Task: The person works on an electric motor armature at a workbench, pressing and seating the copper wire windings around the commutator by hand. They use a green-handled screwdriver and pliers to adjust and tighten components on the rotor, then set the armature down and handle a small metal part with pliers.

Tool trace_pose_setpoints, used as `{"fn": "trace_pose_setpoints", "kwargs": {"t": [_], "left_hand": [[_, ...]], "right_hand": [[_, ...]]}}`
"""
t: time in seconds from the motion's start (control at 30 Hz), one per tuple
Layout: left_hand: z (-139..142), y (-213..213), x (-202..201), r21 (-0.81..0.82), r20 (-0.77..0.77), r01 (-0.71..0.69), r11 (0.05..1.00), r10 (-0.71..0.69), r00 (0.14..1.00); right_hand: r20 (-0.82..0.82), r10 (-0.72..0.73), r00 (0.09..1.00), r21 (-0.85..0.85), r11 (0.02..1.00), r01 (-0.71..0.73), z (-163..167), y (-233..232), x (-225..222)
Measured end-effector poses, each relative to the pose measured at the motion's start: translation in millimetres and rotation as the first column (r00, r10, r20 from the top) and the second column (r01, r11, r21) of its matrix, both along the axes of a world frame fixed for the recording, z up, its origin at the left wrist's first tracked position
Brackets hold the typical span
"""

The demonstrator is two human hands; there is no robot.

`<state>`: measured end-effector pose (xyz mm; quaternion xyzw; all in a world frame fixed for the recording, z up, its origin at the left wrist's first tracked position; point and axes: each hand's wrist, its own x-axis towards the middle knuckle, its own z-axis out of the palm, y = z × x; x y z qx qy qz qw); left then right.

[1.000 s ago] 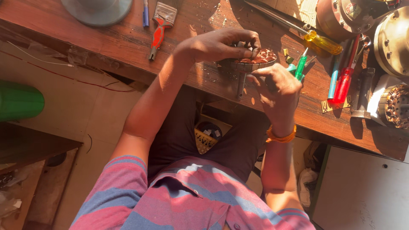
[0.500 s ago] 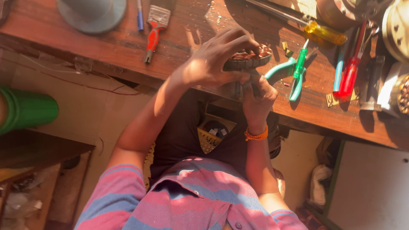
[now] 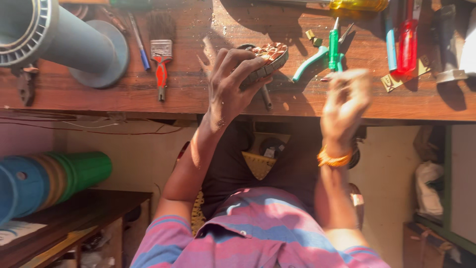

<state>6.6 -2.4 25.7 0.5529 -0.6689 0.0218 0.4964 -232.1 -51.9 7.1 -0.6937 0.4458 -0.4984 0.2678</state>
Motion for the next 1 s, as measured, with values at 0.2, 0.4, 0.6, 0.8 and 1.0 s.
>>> {"fn": "trace_pose_setpoints", "kwargs": {"t": [0.2, 0.4, 0.6, 0.8, 1.0], "left_hand": [[0, 8, 3, 0.017, -0.182, 0.099, 0.995, -0.094, 0.979], [-18, 17, -14, -0.12, -0.275, -0.052, 0.991, 0.018, 0.961], [-24, 15, -24, -0.126, -0.278, 0.031, 0.992, -0.066, 0.958], [-20, 27, -25, -0.099, -0.343, 0.008, 0.995, -0.042, 0.938], [-22, 26, -24, -0.178, -0.497, 0.007, 0.984, -0.096, 0.863]], "right_hand": [[-0.402, -0.026, 0.915, 0.011, 0.999, 0.034, 2, -54, -5], [-0.531, -0.066, 0.845, -0.012, 0.997, 0.07, 7, -60, 6], [-0.564, -0.054, 0.824, 0.133, 0.979, 0.155, 12, -55, -7], [-0.494, -0.086, 0.865, 0.15, 0.972, 0.183, 13, -61, -10], [-0.442, -0.191, 0.877, -0.05, 0.981, 0.188, -12, -53, 7]]}}
